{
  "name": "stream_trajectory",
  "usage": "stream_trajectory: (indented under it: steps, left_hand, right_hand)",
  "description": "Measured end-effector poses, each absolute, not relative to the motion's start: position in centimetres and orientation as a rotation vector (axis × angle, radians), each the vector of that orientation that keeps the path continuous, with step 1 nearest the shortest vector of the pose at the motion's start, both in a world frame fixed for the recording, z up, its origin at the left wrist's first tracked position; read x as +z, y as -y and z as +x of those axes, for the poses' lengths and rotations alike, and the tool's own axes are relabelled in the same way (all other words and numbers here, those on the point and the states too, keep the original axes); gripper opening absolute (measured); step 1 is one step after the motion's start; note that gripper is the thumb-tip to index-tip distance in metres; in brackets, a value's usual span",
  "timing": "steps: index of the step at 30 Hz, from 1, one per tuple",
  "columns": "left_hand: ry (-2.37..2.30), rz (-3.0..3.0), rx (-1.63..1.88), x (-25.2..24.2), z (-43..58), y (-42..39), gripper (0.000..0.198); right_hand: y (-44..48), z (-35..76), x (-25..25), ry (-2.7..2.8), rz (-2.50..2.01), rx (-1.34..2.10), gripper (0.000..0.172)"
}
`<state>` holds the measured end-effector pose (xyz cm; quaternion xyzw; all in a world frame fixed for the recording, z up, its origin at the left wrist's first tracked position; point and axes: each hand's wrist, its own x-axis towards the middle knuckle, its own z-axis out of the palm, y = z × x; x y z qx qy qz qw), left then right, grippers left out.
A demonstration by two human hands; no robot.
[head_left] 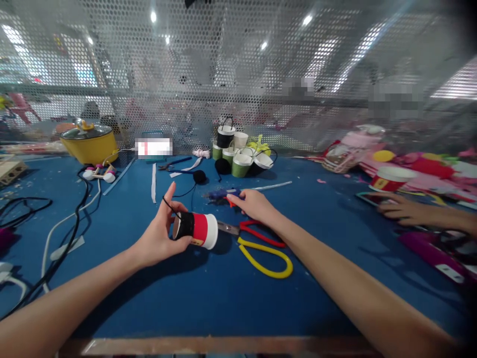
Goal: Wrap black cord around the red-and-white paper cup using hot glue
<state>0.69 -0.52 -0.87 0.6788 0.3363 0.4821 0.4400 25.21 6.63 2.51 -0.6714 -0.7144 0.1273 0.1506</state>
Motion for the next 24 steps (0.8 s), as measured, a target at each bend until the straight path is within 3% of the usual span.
stream_trajectory:
  steps: [6, 9, 12, 24]
  left_hand:
    - [-0.825, 1.664, 1.166, -0.5, 0.9, 0.9, 0.102]
    - [-0.782, 1.625, 1.150, -0.5, 1.0, 1.0, 0.102]
    - [-0.735, 1.612, 1.138, -0.4, 1.0, 1.0, 0.102]
    - [-0.599, 1.536, 1.141, -0.2, 1.2, 1.3, 0.103]
  right_hand:
    - [-4.7, 21.7, 5.0, 2.178, -1.793, 0.076, 0.022]
    - [-2.6, 18.0, 7.0, 2.500, -1.195, 0.319, 0.028]
    - [-1.3, 15.6, 8.2, 2.644, -0.904, 0.543, 0.018]
    - [-1.7, 19.2, 7.5, 2.119, -1.097, 0.984, 0.016]
